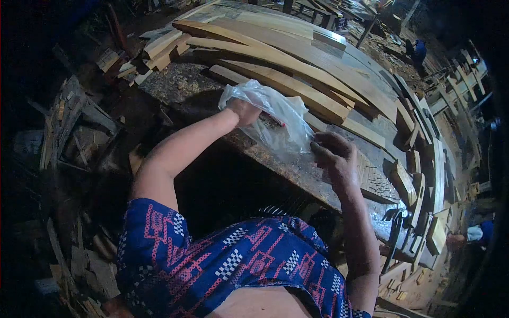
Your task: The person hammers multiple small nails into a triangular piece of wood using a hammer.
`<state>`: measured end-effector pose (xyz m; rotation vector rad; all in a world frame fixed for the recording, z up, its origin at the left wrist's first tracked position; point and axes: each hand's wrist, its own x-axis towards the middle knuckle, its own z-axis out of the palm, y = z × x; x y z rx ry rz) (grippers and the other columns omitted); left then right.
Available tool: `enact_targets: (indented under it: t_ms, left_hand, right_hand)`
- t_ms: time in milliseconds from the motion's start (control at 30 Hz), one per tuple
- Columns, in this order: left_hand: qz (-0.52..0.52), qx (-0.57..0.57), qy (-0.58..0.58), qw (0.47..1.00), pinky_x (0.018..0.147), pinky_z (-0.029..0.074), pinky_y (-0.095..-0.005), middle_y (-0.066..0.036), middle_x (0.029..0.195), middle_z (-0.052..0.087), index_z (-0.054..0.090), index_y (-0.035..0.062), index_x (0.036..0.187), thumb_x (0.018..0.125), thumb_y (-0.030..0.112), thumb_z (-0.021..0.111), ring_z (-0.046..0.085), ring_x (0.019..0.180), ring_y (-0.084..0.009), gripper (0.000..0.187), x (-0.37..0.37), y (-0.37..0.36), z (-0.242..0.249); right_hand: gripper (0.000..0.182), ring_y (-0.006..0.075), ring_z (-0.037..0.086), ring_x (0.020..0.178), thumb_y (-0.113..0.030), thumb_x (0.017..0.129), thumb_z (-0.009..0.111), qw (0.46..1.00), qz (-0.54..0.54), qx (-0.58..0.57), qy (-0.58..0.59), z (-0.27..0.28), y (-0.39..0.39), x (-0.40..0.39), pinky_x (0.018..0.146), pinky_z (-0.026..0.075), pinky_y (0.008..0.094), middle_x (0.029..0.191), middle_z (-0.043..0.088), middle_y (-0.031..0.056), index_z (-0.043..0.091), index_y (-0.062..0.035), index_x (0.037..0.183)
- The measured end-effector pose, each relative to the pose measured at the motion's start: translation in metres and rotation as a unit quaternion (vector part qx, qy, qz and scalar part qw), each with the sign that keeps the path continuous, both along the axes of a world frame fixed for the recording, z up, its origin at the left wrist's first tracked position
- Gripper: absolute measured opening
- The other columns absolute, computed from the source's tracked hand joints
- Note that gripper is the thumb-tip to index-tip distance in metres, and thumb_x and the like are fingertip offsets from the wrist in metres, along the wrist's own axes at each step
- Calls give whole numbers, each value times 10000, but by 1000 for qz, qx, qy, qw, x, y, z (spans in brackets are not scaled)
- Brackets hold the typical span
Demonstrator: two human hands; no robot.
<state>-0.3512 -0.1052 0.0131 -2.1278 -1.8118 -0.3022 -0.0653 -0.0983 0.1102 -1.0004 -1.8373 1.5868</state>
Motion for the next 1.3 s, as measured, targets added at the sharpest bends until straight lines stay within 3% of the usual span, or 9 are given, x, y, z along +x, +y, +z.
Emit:
enact_targets:
  t_ms: [167, 233, 333, 667, 733, 833, 933, 1033, 1300]
  left_hand:
    - [7, 64, -131, 989, 845, 438, -439, -187, 989, 611, 577, 26, 971, 832, 142, 477, 566, 968, -357, 207, 1, 6, -19]
    - [57, -12, -146, 988, 863, 432, -435, -204, 1046, 590, 562, 13, 1015, 849, 146, 468, 550, 1017, -347, 232, 6, 7, -23]
    - [30, 7, -201, 979, 887, 420, -462, -224, 1055, 587, 577, 18, 992, 829, 118, 452, 547, 1018, -388, 228, 13, -2, -27]
    - [4, -8, -154, 988, 870, 431, -469, -228, 1038, 599, 604, 5, 984, 809, 98, 460, 557, 997, -400, 245, 1, -15, -24]
    - [39, -122, -44, 991, 841, 445, -430, -183, 1033, 613, 587, 45, 1001, 822, 162, 519, 564, 981, -363, 225, -12, -6, -41]
    - [46, -155, -99, 982, 843, 447, -433, -171, 1031, 620, 590, 58, 1014, 799, 225, 555, 568, 979, -362, 274, -16, -6, -31]
    - [56, -198, -51, 977, 885, 433, -432, -170, 1086, 603, 582, 55, 1063, 777, 267, 580, 554, 1024, -356, 356, -3, -8, -5]
    - [-20, -134, -60, 989, 929, 411, -426, -173, 1152, 572, 570, 45, 1102, 773, 265, 584, 532, 1077, -346, 396, -5, -8, -8]
    - [-44, -189, -44, 980, 946, 401, -427, -187, 1168, 565, 584, 42, 1094, 749, 230, 579, 525, 1090, -346, 393, -1, 2, 5]
  right_hand:
    - [194, 69, 515, 622, -93, 825, 642, 999, 3, 9, 37, 0, 1, -3, 539, 411, 220, 745, 607, 17, 631, 9, 989]
    - [188, 69, 513, 621, -93, 825, 643, 999, 1, 8, 40, 1, 1, -3, 539, 409, 219, 743, 606, 15, 633, 8, 984]
    - [177, 67, 509, 619, -92, 825, 642, 999, 0, 8, 45, 3, 1, -2, 538, 405, 216, 740, 604, 12, 636, 7, 972]
    - [168, 68, 503, 614, -85, 833, 629, 999, 6, 15, 43, 3, -1, -4, 540, 404, 215, 739, 608, 19, 638, 19, 965]
    - [170, 68, 504, 615, -89, 834, 630, 999, 6, 16, 38, 4, -1, -4, 541, 404, 215, 739, 608, 19, 636, 20, 964]
    - [174, 67, 507, 619, -95, 833, 632, 999, 5, 14, 39, 4, -2, -5, 543, 405, 213, 739, 609, 20, 634, 20, 963]
    - [179, 67, 507, 621, -98, 831, 635, 999, 5, 7, 42, 3, -1, -5, 546, 405, 214, 738, 609, 20, 631, 21, 965]
    - [191, 70, 514, 625, -116, 824, 649, 999, 14, 6, 40, -3, 0, -5, 550, 410, 216, 744, 611, 14, 638, 0, 974]
    - [202, 76, 520, 621, -136, 820, 663, 999, 13, 7, 46, -2, -3, -5, 548, 415, 217, 744, 610, 12, 644, -18, 983]
